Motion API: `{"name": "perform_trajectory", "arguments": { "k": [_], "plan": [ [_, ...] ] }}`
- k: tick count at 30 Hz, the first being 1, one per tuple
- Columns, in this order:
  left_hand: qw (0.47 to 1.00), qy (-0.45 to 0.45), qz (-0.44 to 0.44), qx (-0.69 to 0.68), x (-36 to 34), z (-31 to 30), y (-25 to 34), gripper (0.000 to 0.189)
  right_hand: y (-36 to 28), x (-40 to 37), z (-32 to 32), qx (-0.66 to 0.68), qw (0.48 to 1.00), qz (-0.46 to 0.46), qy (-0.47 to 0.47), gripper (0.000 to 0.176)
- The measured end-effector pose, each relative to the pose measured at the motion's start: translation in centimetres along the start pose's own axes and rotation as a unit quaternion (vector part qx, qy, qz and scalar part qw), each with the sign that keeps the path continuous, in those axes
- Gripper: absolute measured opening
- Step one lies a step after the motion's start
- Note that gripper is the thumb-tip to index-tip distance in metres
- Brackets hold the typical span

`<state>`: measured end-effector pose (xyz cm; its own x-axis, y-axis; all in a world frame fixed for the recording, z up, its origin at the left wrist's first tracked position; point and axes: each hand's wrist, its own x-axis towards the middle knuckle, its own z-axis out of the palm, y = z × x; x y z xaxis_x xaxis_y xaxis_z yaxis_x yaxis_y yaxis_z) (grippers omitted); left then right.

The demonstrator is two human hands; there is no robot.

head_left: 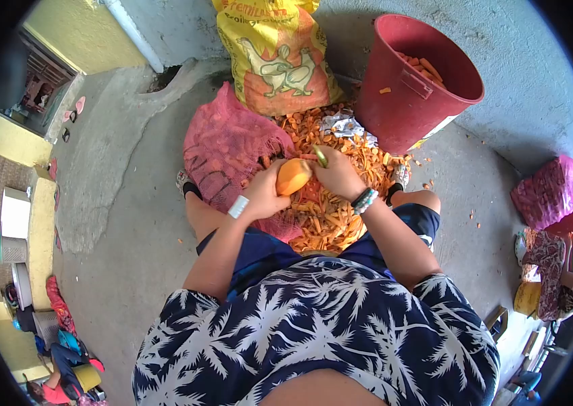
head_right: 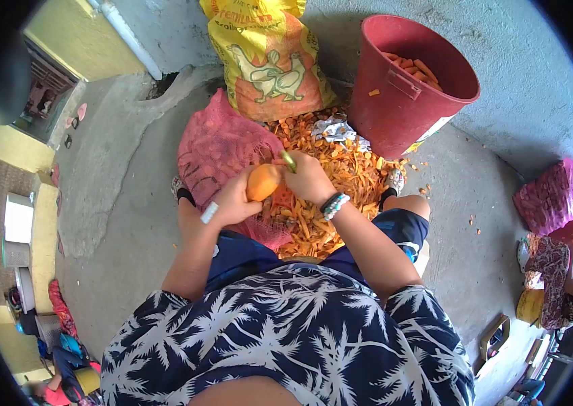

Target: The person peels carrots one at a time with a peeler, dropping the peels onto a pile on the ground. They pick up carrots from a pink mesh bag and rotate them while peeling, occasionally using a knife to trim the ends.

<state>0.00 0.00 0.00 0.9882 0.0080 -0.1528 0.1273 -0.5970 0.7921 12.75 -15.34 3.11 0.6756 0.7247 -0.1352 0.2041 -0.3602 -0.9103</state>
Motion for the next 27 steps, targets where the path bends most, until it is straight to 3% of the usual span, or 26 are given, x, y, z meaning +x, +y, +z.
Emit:
{"name": "perform_trajectory", "arguments": {
  "k": [2,3,5,6,9,13,23,26,27],
  "plan": [
    [0.948,0.181,0.114,-0.235,0.9,2.5,-1.1,0.057,0.5,0.4,0.3,-0.158,0.976,-0.137,0.057,0.017],
    [0.951,0.177,0.107,-0.229,0.3,2.1,-0.9,0.057,0.5,0.1,0.7,-0.148,0.978,-0.136,0.057,0.017],
    [0.852,0.159,-0.029,-0.498,0.2,1.9,-0.4,0.054,1.0,-0.2,-0.4,-0.182,0.98,-0.072,0.036,0.018],
    [0.844,0.166,-0.02,-0.51,0.4,1.8,-0.3,0.047,1.4,-0.4,-0.5,-0.162,0.979,-0.124,0.024,0.018],
    [0.873,0.171,-0.057,-0.453,0.3,1.7,0.4,0.038,1.8,-1.8,-0.6,-0.161,0.967,-0.197,-0.023,0.018],
    [0.895,0.16,-0.033,-0.414,0.6,1.9,1.3,0.03,2.1,-2.1,-0.9,-0.161,0.969,-0.186,-0.031,0.018],
    [0.924,0.125,-0.053,-0.357,0.4,1.6,2.5,0.03,3.1,-1.3,-0.5,-0.19,0.97,-0.15,-0.035,0.013],
    [0.955,0.132,-0.096,-0.249,0.5,1.7,1.5,0.032,4.7,0.5,0.3,-0.188,0.97,-0.128,-0.08,0.013],
    [0.974,0.195,-0.047,-0.106,0.6,1.7,0.4,0.034,5.6,1.0,0.9,-0.187,0.971,-0.126,-0.078,0.013]
  ]
}}
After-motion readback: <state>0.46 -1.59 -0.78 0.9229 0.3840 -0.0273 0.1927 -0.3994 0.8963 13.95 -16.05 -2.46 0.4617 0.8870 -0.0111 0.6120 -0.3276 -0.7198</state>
